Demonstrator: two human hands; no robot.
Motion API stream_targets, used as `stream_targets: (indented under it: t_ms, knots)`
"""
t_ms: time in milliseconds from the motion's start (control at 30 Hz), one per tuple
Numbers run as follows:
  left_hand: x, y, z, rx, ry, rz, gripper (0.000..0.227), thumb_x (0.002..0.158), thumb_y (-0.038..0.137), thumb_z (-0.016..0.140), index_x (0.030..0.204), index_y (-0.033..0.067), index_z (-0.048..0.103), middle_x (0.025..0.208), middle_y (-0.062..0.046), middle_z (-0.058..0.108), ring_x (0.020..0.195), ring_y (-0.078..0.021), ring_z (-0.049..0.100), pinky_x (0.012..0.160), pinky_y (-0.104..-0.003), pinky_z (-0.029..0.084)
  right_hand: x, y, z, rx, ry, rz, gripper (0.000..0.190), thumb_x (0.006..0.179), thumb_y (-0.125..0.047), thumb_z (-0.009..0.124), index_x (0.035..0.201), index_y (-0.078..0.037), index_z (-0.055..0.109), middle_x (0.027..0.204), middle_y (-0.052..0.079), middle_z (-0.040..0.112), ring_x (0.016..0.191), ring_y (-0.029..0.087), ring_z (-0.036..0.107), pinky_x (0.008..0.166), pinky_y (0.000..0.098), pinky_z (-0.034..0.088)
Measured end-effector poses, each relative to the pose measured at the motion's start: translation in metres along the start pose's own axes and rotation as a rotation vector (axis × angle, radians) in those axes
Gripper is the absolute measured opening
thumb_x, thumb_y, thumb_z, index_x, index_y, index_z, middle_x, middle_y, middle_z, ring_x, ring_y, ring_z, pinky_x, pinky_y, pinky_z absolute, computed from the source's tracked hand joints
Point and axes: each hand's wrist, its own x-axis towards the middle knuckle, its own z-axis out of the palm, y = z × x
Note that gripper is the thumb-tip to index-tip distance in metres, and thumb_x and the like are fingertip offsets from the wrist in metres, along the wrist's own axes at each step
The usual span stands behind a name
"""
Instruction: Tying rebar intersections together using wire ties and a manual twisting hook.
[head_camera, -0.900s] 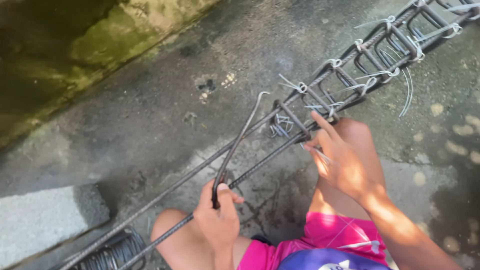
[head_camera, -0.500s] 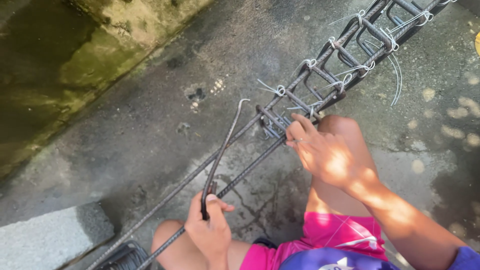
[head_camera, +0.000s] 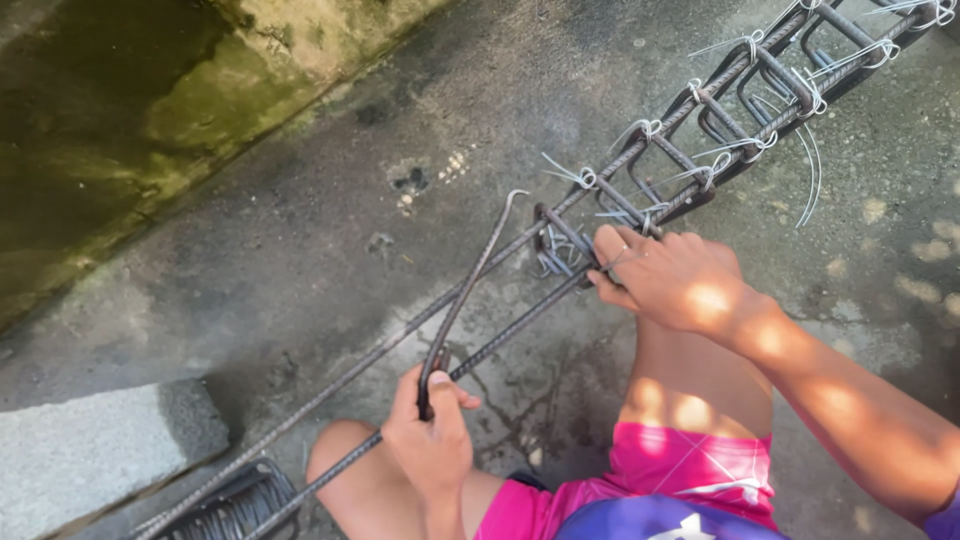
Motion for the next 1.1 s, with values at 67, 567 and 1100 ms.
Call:
stream_targets:
  t_ms: [67, 567, 1100]
  knots:
    - [0.000, -0.004, 0.001, -0.009, 0.000, 0.007, 0.020, 0.092, 0.012, 0.057, 0.099, 0.0000, 0.072, 0.055, -0.005, 0.069, 0.048, -0.0157, 0.069, 0.048, -0.025, 0.049, -0.001, 0.000, -0.001, -0.012, 0.010, -0.016, 0.038, 0.098, -0.052, 0.050, 0.109, -0.016, 0.042, 0.114, 0.006, 0.066, 0.069, 0.044, 0.072, 0.060, 0.0591, 0.058]
    - [-0.001, 0.003, -0.001, -0.046, 0.008, 0.009, 0.019, 0.091, 0.011, 0.059, 0.098, 0.0015, 0.073, 0.055, -0.004, 0.070, 0.048, -0.0145, 0.070, 0.049, -0.025, 0.052, 0.000, -0.001, -0.019, 0.099, 0.001, -0.059, 0.040, 0.094, -0.047, 0.058, 0.112, -0.014, 0.046, 0.110, 0.009, 0.063, 0.071, 0.041, 0.071, 0.065, 0.0543, 0.055]
    - [-0.001, 0.003, -0.003, -0.050, -0.009, 0.076, 0.019, 0.090, 0.010, 0.060, 0.102, -0.0009, 0.072, 0.056, -0.005, 0.070, 0.047, -0.0151, 0.071, 0.047, -0.026, 0.054, -0.029, -0.019, 0.017, 0.845, 0.342, 0.048, 0.076, 0.071, -0.016, 0.088, 0.139, -0.009, 0.055, 0.122, 0.007, 0.063, 0.096, 0.018, 0.063, 0.082, 0.0309, 0.053]
